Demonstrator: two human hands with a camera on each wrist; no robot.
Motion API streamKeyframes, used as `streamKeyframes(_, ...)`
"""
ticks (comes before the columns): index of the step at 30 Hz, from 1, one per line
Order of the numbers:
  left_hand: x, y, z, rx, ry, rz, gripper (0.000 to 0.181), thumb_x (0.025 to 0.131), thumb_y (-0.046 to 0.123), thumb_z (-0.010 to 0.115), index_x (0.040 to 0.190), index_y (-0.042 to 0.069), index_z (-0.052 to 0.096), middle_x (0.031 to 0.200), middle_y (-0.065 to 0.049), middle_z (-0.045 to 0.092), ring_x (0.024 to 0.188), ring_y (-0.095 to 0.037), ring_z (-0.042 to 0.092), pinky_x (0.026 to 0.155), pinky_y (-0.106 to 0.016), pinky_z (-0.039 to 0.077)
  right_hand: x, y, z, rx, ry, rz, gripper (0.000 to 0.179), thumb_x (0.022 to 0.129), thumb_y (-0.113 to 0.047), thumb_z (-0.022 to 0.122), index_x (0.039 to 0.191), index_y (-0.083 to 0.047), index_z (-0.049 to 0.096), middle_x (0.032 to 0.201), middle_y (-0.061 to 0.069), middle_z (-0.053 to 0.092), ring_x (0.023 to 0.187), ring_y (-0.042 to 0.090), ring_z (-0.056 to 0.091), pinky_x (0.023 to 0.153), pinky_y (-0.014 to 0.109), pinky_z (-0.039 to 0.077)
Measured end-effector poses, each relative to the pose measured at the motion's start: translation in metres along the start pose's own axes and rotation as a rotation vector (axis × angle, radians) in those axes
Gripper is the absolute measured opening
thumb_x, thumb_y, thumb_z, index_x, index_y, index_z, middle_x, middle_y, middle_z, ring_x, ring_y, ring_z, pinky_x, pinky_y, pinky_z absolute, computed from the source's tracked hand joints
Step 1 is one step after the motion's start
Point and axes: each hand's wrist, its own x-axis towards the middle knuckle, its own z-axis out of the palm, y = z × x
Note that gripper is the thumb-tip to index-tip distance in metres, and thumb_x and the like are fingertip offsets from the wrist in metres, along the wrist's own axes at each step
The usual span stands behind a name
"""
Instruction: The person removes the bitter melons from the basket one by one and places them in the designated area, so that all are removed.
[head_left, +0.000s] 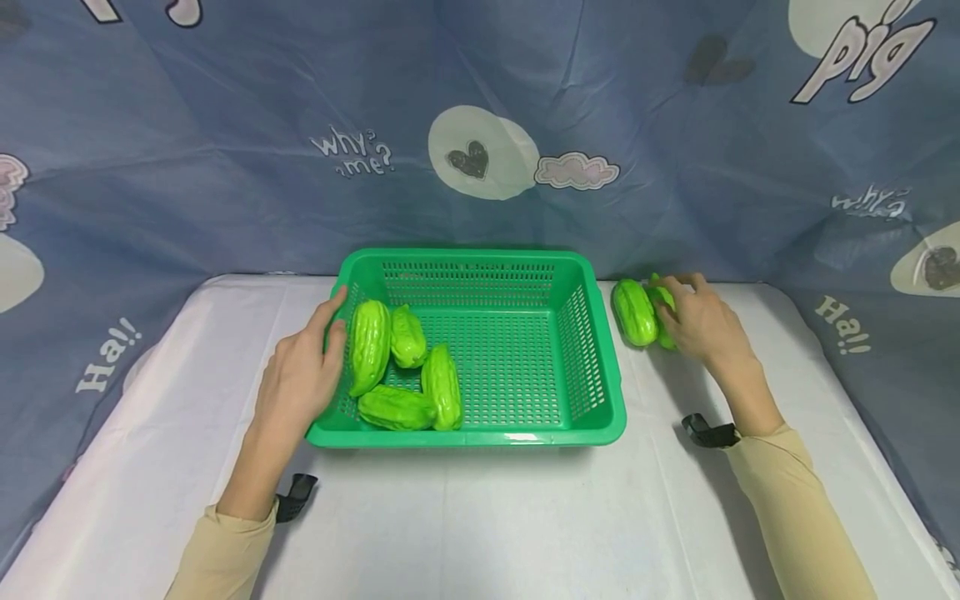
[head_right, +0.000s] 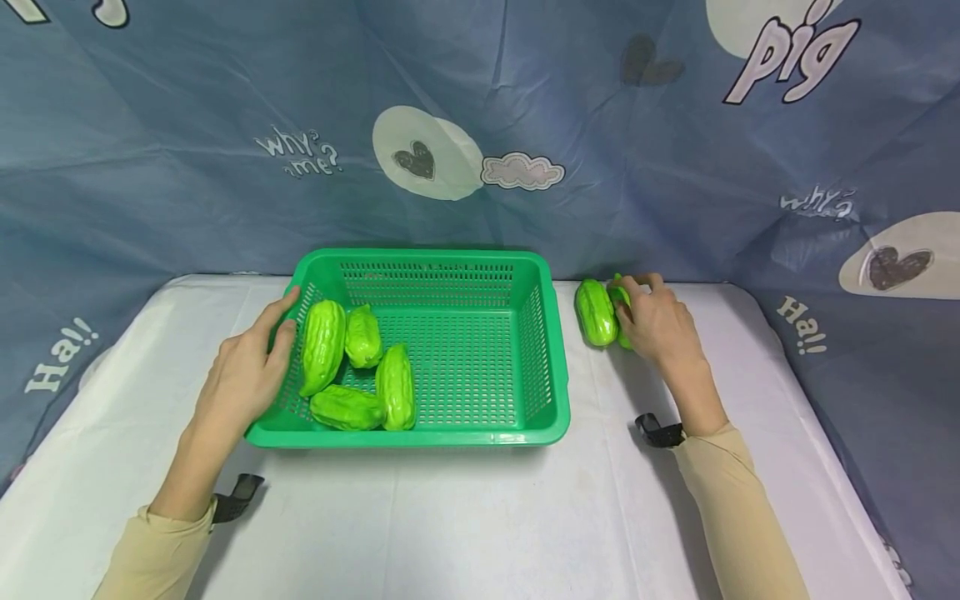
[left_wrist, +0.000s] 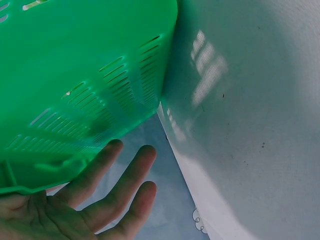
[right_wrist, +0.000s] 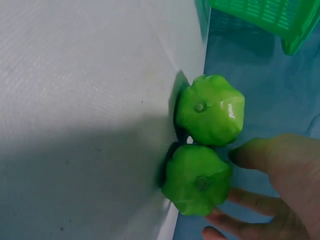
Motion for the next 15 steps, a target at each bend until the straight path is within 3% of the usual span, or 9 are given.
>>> streamKeyframes(7, 0.000, -0.001, 0.001, -0.002, -0.001, -0.001, 0.053, 0.118, 0.037, 0.033, 0.170, 0.027, 0.037, 0.055, -0.004, 0.042, 0.044, -0.019, 0.036, 0.039, -0.036, 0.033, -0.005, -0.010, -0.007, -0.018, 0.048, -0.035, 0.047, 0.111, -0.022, 0.056, 0.155, -0.009, 0.054, 0.154, 0.036, 0.045, 0.114, 0.062, 0.062, 0.081, 0.070, 0.054)
streamKeyframes(12, 0.000, -0.001, 0.001, -0.003, -0.003, -0.003, 0.053, 0.118, 0.037, 0.033, 0.170, 0.028, 0.037, 0.055, -0.003, 0.041, 0.043, -0.019, 0.035, 0.039, -0.036, 0.033, -0.012, -0.033, -0.016, -0.012, 0.100, -0.106, 0.044, 0.108, -0.020, 0.063, 0.150, -0.008, 0.058, 0.152, 0.033, 0.050, 0.120, 0.060, 0.062, 0.090, 0.071, 0.053)
streamKeyframes(15, 0.000, -0.001, 0.001, -0.003, -0.009, -0.006, 0.053, 0.118, 0.038, 0.033, 0.170, 0.028, 0.036, 0.055, -0.003, 0.042, 0.043, -0.019, 0.036, 0.039, -0.036, 0.033, -0.018, -0.047, -0.019, -0.001, 0.146, -0.163, 0.043, 0.107, -0.019, 0.065, 0.148, -0.010, 0.061, 0.149, 0.032, 0.053, 0.113, 0.058, 0.066, 0.086, 0.068, 0.055)
